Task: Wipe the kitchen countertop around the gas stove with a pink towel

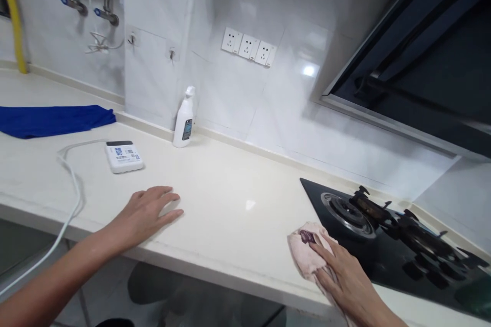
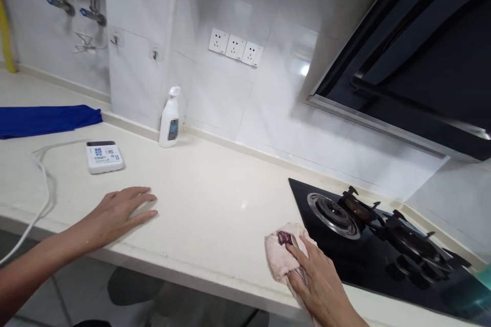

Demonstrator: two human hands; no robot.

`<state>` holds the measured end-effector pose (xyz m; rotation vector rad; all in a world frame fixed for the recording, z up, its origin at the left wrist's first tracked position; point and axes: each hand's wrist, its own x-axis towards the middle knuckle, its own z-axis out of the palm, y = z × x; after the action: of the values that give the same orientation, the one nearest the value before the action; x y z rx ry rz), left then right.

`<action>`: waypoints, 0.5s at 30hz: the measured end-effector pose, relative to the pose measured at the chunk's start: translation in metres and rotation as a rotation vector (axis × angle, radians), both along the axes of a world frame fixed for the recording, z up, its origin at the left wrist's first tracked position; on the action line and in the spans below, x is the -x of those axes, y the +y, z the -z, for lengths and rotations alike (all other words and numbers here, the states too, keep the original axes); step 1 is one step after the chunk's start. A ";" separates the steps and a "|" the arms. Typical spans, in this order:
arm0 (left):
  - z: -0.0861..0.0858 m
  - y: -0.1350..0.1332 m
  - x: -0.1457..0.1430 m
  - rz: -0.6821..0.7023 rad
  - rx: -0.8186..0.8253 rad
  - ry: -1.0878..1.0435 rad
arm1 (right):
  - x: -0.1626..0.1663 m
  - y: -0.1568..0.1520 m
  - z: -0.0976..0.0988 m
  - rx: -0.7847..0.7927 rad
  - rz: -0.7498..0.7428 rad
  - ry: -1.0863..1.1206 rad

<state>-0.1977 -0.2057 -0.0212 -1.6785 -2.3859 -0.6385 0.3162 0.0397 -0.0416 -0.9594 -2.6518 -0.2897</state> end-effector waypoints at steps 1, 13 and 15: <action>0.004 0.000 0.000 0.011 -0.010 0.005 | 0.003 0.006 0.002 0.002 0.007 0.002; 0.029 -0.008 0.004 0.046 -0.072 0.117 | 0.130 0.140 -0.022 0.028 0.401 -0.081; 0.030 -0.009 0.004 0.051 -0.069 0.100 | 0.159 0.170 -0.027 0.083 0.491 -0.064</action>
<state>-0.2017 -0.2147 -0.0516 -1.7057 -2.2337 -0.6227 0.1569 0.2094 -0.0142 -1.6499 -2.4609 -0.3216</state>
